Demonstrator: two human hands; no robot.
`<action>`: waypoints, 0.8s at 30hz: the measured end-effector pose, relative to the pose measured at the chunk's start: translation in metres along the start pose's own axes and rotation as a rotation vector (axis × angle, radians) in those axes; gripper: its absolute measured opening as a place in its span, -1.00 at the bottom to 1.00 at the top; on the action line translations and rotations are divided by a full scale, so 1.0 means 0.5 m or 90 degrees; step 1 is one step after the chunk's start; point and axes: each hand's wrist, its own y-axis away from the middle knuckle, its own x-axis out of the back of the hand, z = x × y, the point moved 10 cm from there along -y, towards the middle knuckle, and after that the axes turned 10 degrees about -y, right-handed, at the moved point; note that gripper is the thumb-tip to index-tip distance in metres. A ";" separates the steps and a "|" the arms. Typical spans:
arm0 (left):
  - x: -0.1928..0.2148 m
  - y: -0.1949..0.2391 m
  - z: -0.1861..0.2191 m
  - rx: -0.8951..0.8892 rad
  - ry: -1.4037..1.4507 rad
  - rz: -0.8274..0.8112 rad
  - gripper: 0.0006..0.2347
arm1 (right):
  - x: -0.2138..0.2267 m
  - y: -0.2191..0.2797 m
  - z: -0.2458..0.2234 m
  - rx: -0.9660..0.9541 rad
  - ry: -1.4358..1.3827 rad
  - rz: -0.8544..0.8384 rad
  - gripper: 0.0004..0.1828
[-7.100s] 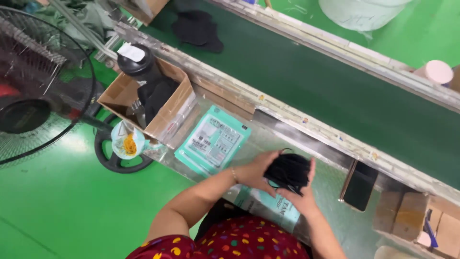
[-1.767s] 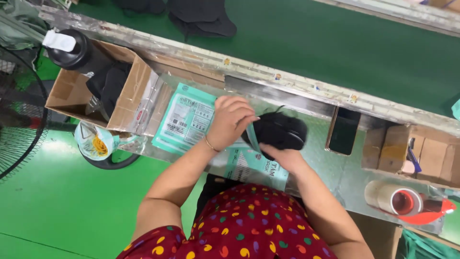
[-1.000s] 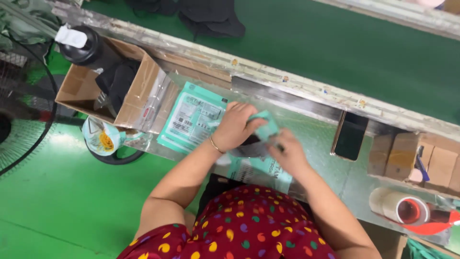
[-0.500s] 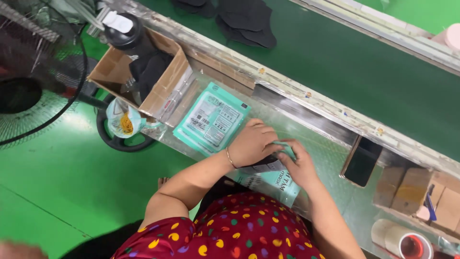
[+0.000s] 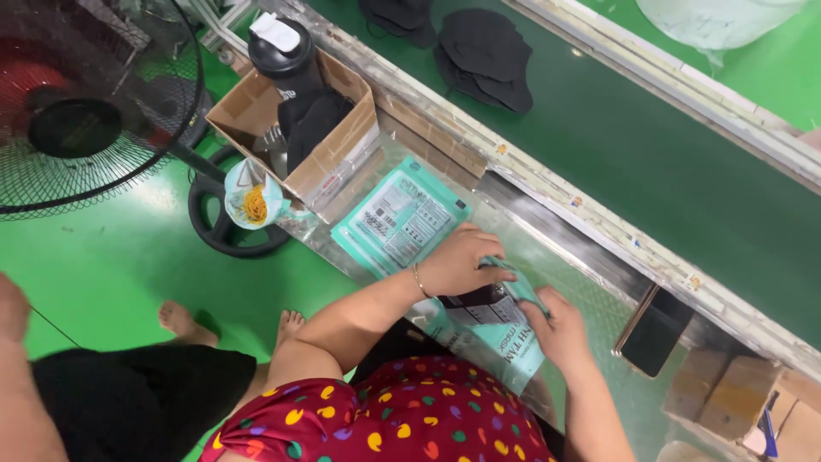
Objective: Packing face masks into plastic bags at a production station.
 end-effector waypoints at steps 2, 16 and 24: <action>0.020 -0.009 -0.003 -0.001 -0.005 0.009 -0.76 | 0.020 0.011 0.034 -0.014 0.002 -0.004 -0.84; 0.104 -0.249 -0.308 0.044 -0.174 0.239 -0.48 | 0.301 0.140 0.023 0.013 0.338 0.371 -0.85; 0.030 -0.416 -0.606 0.329 -0.557 0.082 -0.31 | -0.045 0.075 0.078 0.047 0.200 0.187 -0.78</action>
